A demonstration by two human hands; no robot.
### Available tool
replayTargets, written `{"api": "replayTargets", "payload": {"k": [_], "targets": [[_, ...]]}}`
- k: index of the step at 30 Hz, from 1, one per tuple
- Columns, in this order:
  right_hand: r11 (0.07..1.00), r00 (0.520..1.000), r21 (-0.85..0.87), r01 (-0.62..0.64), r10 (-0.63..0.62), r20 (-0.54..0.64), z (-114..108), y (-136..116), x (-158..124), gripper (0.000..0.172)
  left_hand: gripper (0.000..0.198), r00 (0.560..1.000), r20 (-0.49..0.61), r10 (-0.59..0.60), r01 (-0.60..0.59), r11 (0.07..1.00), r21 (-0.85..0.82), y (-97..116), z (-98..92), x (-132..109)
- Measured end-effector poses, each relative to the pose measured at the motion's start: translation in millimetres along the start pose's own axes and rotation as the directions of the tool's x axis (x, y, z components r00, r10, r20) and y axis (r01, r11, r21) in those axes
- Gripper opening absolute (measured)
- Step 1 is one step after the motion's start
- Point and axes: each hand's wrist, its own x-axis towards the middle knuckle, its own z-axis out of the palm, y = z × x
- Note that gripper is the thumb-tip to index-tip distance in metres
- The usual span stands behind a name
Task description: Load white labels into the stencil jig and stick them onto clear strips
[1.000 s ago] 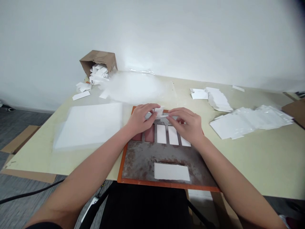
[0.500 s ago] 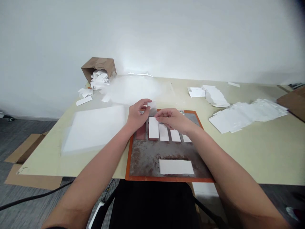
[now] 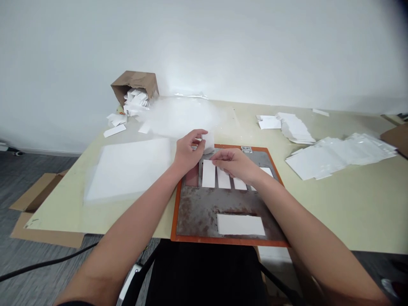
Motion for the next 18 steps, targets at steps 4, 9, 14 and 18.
{"api": "replayTargets", "payload": {"k": [4,9,14,18], "targets": [[0.999,1.000,-0.036,0.014,-0.014,0.002,0.2,-1.2,-1.4,0.017,0.027,1.000,-0.008,0.002,-0.003,1.000,-0.010,0.7,0.3,0.0],[0.999,1.000,-0.035,0.016,-0.016,0.011,0.5,-2.8,-2.0,0.018,0.028,1.000,-0.003,0.013,-0.013,1.000,0.003,-0.1,1.1,-0.6],[0.999,1.000,-0.053,0.010,-0.009,0.002,-0.1,-5.3,-2.8,0.017,0.029,1.000,-0.002,0.022,-0.022,1.000,0.015,0.2,0.7,-0.6],[0.999,1.000,-0.045,0.012,-0.012,0.004,-0.3,-3.4,-1.7,0.016,0.028,1.000,-0.002,0.010,-0.010,1.000,0.017,1.2,0.3,-0.3]]}}
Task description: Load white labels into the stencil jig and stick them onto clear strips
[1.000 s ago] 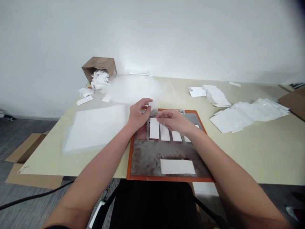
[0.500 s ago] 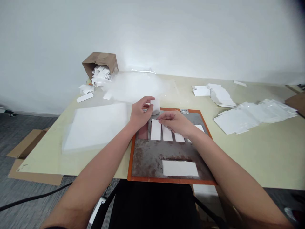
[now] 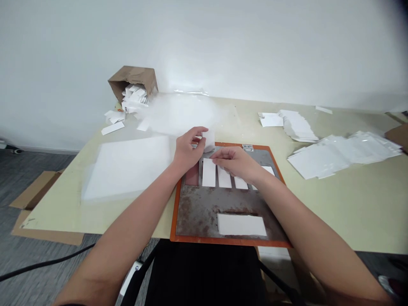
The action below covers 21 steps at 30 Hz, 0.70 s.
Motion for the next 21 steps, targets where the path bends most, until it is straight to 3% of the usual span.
{"api": "replayTargets", "payload": {"k": [14,21], "targets": [[0.999,1.000,-0.054,0.004,-0.004,-0.007,-0.7,1.9,0.0,0.013,0.027,1.000,0.002,-0.013,0.013,1.000,0.003,-0.2,-0.3,-0.4],[0.964,0.988,-0.238,0.117,-0.137,-0.066,-1.1,5.7,2.5,0.016,0.028,1.000,-0.002,-0.005,0.005,1.000,0.004,0.2,0.4,-0.3]]}}
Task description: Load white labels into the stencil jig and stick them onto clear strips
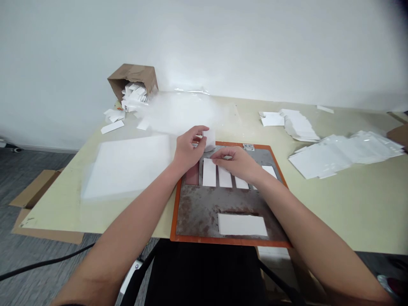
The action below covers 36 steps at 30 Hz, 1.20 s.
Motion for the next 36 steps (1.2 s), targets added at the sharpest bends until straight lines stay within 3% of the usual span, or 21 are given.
{"api": "replayTargets", "payload": {"k": [4,10,12,14,17,22,26,29,33,36], "targets": [[0.994,0.994,-0.109,0.006,-0.017,-0.108,-1.8,0.2,-1.9,0.029,0.028,1.000,-0.001,0.001,-0.001,1.000,-0.002,1.2,-0.4,-0.1],[0.964,0.990,-0.230,0.132,-0.141,-0.026,-1.5,0.7,-5.4,0.019,0.027,1.000,0.012,0.004,-0.004,1.000,0.021,1.5,-0.9,-0.5],[0.931,0.968,-0.305,0.201,-0.236,-0.084,-0.3,2.0,-5.3,0.020,0.027,1.000,0.009,0.006,-0.006,1.000,0.020,2.2,-1.1,-0.8],[0.874,0.914,-0.419,0.248,-0.354,-0.197,-0.1,3.4,-4.8,0.027,0.027,1.000,0.017,0.022,-0.022,1.000,0.000,3.8,-1.7,-1.1],[0.767,0.836,-0.607,0.208,-0.462,-0.297,-1.4,5.4,-3.9,0.041,0.027,0.994,0.053,0.092,-0.091,0.996,-0.020,6.9,-3.0,-2.0],[0.652,0.854,-0.752,0.096,-0.442,-0.274,-1.8,7.3,-4.2,0.049,0.026,0.982,0.081,0.169,-0.166,0.985,-0.050,8.5,-4.8,-3.1],[0.590,0.817,-0.803,0.087,-0.503,-0.282,1.5,6.1,-5.8,0.043,0.024,0.988,0.093,0.125,-0.117,0.989,-0.087,7.0,-6.5,-2.7],[0.618,0.779,-0.778,0.118,-0.543,-0.313,3.4,5.4,-6.6,0.038,0.022,0.992,0.099,0.081,-0.068,0.990,-0.126,6.1,-7.9,-2.1],[0.765,0.734,-0.588,0.264,-0.554,-0.392,2.5,7.5,-7.1,0.028,0.021,0.997,0.071,-0.044,0.056,0.980,-0.193,5.3,-6.5,-0.4],[0.887,0.778,-0.354,0.297,-0.440,-0.448,0.1,7.6,-7.5,0.020,0.020,0.986,0.035,-0.165,0.168,0.961,-0.220,3.6,-4.5,2.4]]}}
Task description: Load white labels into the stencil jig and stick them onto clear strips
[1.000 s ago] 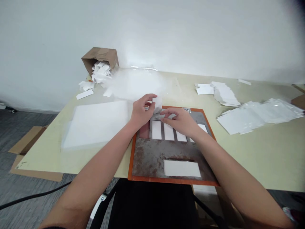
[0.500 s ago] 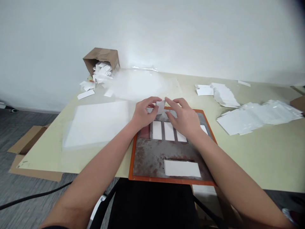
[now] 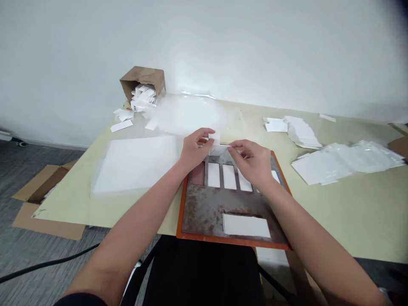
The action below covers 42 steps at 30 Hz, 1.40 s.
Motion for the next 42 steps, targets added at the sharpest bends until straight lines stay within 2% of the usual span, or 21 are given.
{"api": "replayTargets", "payload": {"k": [2,5,7,9,12,17,23,42], "targets": [[0.976,0.986,0.147,-0.162,0.155,0.062,-1.6,-2.6,2.7,0.020,0.021,0.999,-0.038,-0.030,0.030,0.999,-0.011,-1.9,-0.9,3.2],[0.870,0.907,0.306,-0.387,0.300,0.294,-2.2,-12.5,10.4,0.025,0.021,0.994,-0.093,-0.060,0.057,0.998,-0.038,-6.6,-5.8,9.2],[0.798,0.822,0.322,-0.509,0.340,0.457,0.2,-21.2,15.8,0.026,0.021,0.990,-0.121,-0.079,0.071,0.995,-0.064,-10.7,-9.8,12.9],[0.750,0.746,0.297,-0.591,0.368,0.555,5.3,-29.5,19.4,0.026,0.020,0.986,-0.136,-0.092,0.081,0.993,-0.090,-14.6,-12.7,15.7],[0.711,0.691,0.277,-0.647,0.393,0.606,15.9,-38.0,20.2,0.023,0.020,0.984,-0.144,-0.105,0.089,0.990,-0.113,-18.3,-14.2,17.3],[0.698,0.673,0.276,-0.661,0.390,0.628,29.6,-40.7,16.2,0.019,0.020,0.982,-0.143,-0.126,0.108,0.986,-0.124,-17.8,-13.0,16.0],[0.689,0.667,0.272,-0.672,0.403,0.627,35.5,-32.8,13.7,0.018,0.020,0.979,-0.145,-0.144,0.125,0.983,-0.135,-17.3,-11.8,15.3],[0.696,0.647,0.233,-0.679,0.418,0.637,31.8,-35.2,13.4,0.016,0.021,0.979,-0.145,-0.146,0.128,0.983,-0.132,-20.4,-10.5,17.6]]}}
